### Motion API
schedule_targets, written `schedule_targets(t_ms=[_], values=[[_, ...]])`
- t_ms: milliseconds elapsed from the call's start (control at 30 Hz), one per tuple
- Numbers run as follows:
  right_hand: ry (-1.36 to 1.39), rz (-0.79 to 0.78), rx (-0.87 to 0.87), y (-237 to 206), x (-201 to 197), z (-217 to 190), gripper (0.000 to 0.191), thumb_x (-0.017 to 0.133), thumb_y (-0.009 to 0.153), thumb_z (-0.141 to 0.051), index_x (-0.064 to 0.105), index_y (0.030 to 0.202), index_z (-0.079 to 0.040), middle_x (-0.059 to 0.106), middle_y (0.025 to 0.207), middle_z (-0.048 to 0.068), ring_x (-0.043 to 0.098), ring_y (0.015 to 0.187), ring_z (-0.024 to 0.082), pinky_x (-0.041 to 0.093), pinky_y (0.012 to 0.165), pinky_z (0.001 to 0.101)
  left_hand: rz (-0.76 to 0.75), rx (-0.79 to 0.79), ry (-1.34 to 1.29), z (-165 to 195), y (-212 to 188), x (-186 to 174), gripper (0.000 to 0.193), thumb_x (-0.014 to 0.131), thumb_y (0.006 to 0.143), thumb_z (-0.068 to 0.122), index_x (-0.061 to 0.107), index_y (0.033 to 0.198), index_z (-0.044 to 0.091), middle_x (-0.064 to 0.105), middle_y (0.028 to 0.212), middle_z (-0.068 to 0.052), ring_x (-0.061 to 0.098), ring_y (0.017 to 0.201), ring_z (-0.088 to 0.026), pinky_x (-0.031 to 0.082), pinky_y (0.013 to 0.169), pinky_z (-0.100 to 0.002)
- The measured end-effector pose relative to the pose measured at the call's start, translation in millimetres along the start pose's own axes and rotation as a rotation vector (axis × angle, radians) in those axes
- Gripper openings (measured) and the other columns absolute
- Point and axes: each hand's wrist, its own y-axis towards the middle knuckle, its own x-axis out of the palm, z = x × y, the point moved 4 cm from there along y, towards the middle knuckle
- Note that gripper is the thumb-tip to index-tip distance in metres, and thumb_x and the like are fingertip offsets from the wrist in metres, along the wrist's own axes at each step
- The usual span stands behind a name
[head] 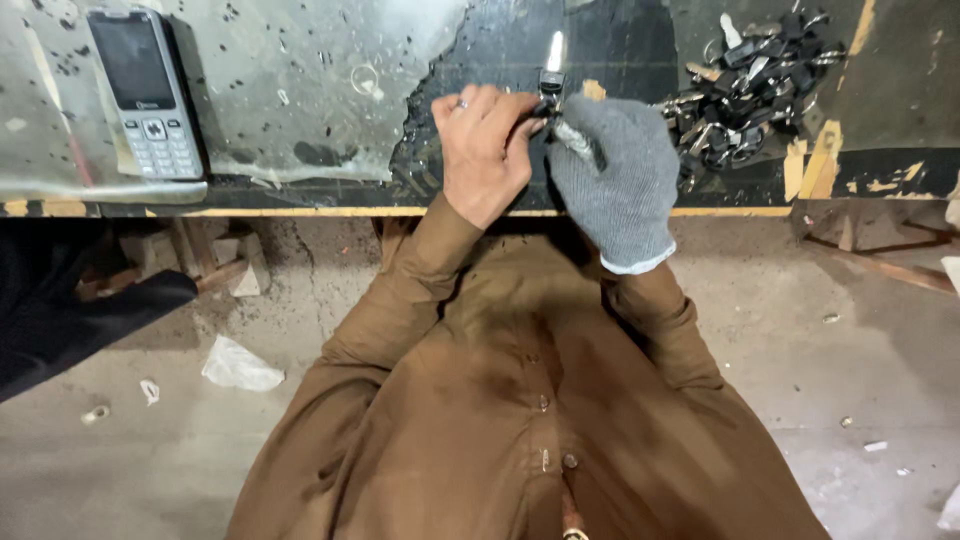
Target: The person sits at a workbench assembling keys, picking key heads and key blanks from piles and pressing the blanks into the plastic key heads one at a time, setting finished keys aside. The person wears a glove on one hand and works through a pile of key components.
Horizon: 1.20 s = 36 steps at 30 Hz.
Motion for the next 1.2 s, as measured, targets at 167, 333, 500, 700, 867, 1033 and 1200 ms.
schedule_targets(t_ms=[167, 333, 500, 700, 867, 1033, 1200], values=[[0.025, 0.016, -0.018, -3, 0, -5, 0.029, 0.079, 0.091, -0.009, 0.067, 0.117, -0.008, 0.069, 0.11, 0.011, 0.065, 0.103, 0.033, 0.052, 0.091, 0.0427, -0.102, 0.035, -0.006, -7, 1, 2, 0.022, 0.074, 0.083, 0.001, 0.067, 0.102, 0.012, 0.056, 0.088, -0.002, 0.056, 0.089, -0.024, 0.032, 0.088, -0.041], [-0.319, -0.171, -0.041, 10, 16, -16, 0.021, 0.077, 0.09, -0.011, 0.071, 0.11, -0.009, 0.068, 0.098, 0.011, 0.063, 0.092, 0.034, 0.049, 0.077, 0.0444, -0.194, 0.098, -0.055, -15, 7, 3, 0.022, 0.076, 0.082, 0.004, 0.068, 0.101, 0.011, 0.055, 0.086, -0.003, 0.055, 0.089, -0.025, 0.03, 0.086, -0.042], [-0.227, -0.154, -0.117, 14, 11, -13, 0.018, 0.078, 0.093, -0.013, 0.071, 0.11, -0.012, 0.068, 0.098, 0.008, 0.064, 0.096, 0.032, 0.051, 0.081, 0.0438, -0.148, 0.103, -0.036, -12, 6, 3, 0.02, 0.074, 0.084, 0.002, 0.067, 0.101, 0.009, 0.054, 0.087, -0.005, 0.054, 0.09, -0.026, 0.03, 0.087, -0.042], [0.126, -0.067, -0.102, 17, -10, -4, 0.026, 0.077, 0.09, -0.014, 0.069, 0.114, -0.007, 0.069, 0.103, 0.011, 0.065, 0.097, 0.031, 0.053, 0.084, 0.0417, -0.126, 0.059, -0.06, -12, 5, 6, 0.016, 0.073, 0.085, 0.0, 0.067, 0.097, 0.01, 0.055, 0.086, -0.004, 0.054, 0.088, -0.025, 0.031, 0.087, -0.041], [-0.338, -0.223, -0.106, 17, 16, -13, 0.015, 0.074, 0.091, -0.014, 0.068, 0.103, -0.009, 0.063, 0.092, 0.01, 0.06, 0.089, 0.033, 0.046, 0.075, 0.0447, -0.178, 0.071, -0.103, -18, 6, 4, 0.016, 0.073, 0.085, 0.0, 0.066, 0.095, 0.009, 0.053, 0.084, -0.005, 0.054, 0.087, -0.026, 0.031, 0.087, -0.042], [-0.373, -0.211, -0.132, 23, 23, -7, 0.014, 0.075, 0.091, -0.015, 0.067, 0.101, -0.009, 0.064, 0.093, 0.012, 0.061, 0.091, 0.034, 0.047, 0.077, 0.0458, -0.114, 0.045, -0.061, -15, 6, 4, 0.018, 0.071, 0.083, 0.001, 0.067, 0.1, 0.007, 0.056, 0.086, -0.006, 0.055, 0.088, -0.027, 0.033, 0.085, -0.042], [-0.014, -0.069, -0.102, -8, -7, -9, 0.036, 0.072, 0.094, -0.005, 0.064, 0.128, -0.003, 0.066, 0.121, 0.015, 0.06, 0.113, 0.036, 0.05, 0.098, 0.0442, -0.053, -0.017, -0.016, -16, -2, 3, 0.045, 0.07, 0.093, 0.001, 0.057, 0.135, 0.008, 0.06, 0.1, -0.006, 0.058, 0.098, -0.026, 0.036, 0.091, -0.04]])
